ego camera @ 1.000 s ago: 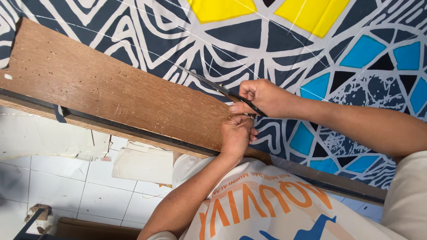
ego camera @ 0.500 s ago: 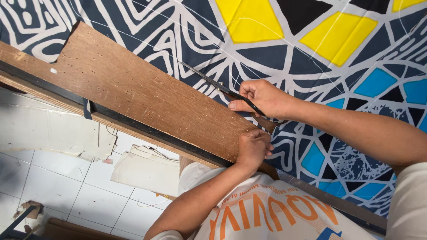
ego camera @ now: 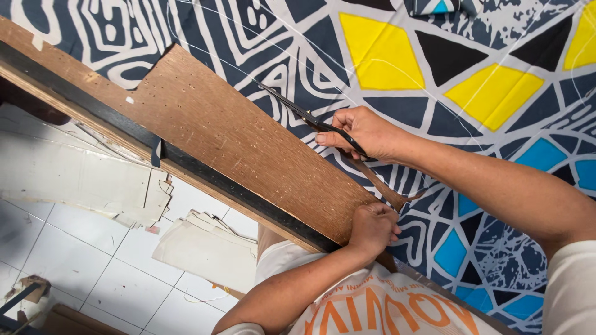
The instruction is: The person uses shears to cut a patterned fabric laid on a wooden workbench. They follow the pattern lines, repositioning the fabric as needed and removing cut pieces to continue cutting along the design.
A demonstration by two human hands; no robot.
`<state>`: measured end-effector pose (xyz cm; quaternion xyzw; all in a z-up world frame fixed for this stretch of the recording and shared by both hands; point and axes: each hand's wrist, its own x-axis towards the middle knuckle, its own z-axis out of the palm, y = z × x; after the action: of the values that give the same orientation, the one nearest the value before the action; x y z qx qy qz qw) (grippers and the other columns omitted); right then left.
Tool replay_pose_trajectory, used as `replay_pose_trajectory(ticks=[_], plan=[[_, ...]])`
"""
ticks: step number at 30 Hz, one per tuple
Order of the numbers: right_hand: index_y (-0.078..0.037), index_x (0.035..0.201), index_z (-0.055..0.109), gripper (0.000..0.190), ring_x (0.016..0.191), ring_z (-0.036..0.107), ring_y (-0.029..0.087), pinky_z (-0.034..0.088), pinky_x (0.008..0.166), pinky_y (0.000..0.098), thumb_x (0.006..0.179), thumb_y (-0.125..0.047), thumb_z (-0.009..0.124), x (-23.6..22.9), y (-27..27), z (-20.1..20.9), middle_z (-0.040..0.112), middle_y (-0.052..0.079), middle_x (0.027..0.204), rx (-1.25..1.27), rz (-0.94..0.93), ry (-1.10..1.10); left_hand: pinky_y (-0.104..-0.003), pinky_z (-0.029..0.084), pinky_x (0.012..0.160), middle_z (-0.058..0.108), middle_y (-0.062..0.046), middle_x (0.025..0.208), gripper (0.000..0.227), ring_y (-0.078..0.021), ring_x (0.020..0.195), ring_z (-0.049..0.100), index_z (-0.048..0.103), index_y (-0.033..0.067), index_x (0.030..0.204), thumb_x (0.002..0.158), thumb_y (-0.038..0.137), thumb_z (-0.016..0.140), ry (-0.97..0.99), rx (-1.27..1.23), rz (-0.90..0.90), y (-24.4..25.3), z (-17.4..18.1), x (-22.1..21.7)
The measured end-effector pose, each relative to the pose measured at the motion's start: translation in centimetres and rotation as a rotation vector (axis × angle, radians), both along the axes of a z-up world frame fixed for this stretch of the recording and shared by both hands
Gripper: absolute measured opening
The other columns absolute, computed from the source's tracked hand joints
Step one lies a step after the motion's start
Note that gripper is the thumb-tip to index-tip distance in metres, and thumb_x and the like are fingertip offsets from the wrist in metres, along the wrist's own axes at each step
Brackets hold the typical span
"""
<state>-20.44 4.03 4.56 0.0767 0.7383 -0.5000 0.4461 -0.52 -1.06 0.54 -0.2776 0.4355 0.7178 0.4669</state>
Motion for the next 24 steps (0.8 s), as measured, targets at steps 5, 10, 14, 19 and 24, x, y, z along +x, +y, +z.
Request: replay_pose_trajectory(ticks=[5, 10, 14, 19, 24], plan=[[-0.007, 0.078, 0.062, 0.041, 0.037, 0.050, 0.008, 0.035, 0.032, 0.0206, 0.081, -0.043, 0.080, -2.2, -2.2, -0.8, 0.057, 0.003, 0.052, 0.028, 0.009, 0.034, -0.024, 0.050, 0.049, 0.067, -0.008, 0.069, 0.016, -0.0097, 0.054, 0.060, 0.068, -0.0002, 0.084, 0.094, 0.007, 0.058, 0.038, -0.003, -0.078, -0.4, 0.6, -0.6], [-0.006, 0.076, 0.059, 0.044, 0.037, 0.050, 0.008, 0.038, 0.032, 0.0210, 0.082, -0.045, 0.080, -2.7, -2.8, -1.0, 0.055, 0.003, 0.052, 0.017, 0.017, 0.009, -0.024, 0.050, 0.049, 0.068, -0.008, 0.069, 0.016, -0.0107, 0.054, 0.061, 0.068, -0.0007, 0.086, 0.095, 0.008, 0.059, 0.020, 0.013, -0.085, -0.7, 0.8, -0.9], [-0.006, 0.075, 0.060, 0.044, 0.038, 0.051, 0.008, 0.038, 0.032, 0.0208, 0.082, -0.045, 0.080, -3.8, -3.9, -1.3, 0.057, 0.002, 0.054, -0.020, 0.007, 0.005, -0.024, 0.051, 0.050, 0.068, -0.008, 0.069, 0.016, -0.0104, 0.055, 0.062, 0.069, -0.0005, 0.088, 0.095, 0.009, 0.058, 0.048, 0.007, -0.113, -0.7, 0.6, -0.8], [-0.007, 0.076, 0.062, 0.043, 0.038, 0.049, 0.008, 0.035, 0.033, 0.0206, 0.081, -0.045, 0.081, -5.9, -5.7, -1.5, 0.057, 0.002, 0.054, -0.040, 0.031, 0.050, -0.024, 0.051, 0.051, 0.068, -0.008, 0.068, 0.017, -0.0101, 0.054, 0.062, 0.070, -0.0023, 0.086, 0.094, 0.008, 0.060, 0.071, 0.013, -0.082, -0.5, 0.3, -0.5], [-0.006, 0.074, 0.061, 0.046, 0.035, 0.049, 0.008, 0.035, 0.031, 0.0206, 0.080, -0.046, 0.082, -6.7, -6.5, -1.5, 0.055, 0.003, 0.051, -0.062, 0.049, 0.080, -0.024, 0.051, 0.050, 0.068, -0.009, 0.068, 0.015, -0.0106, 0.054, 0.063, 0.070, -0.0033, 0.087, 0.093, 0.006, 0.060, 0.093, 0.022, -0.066, -0.2, -0.3, 0.0]])
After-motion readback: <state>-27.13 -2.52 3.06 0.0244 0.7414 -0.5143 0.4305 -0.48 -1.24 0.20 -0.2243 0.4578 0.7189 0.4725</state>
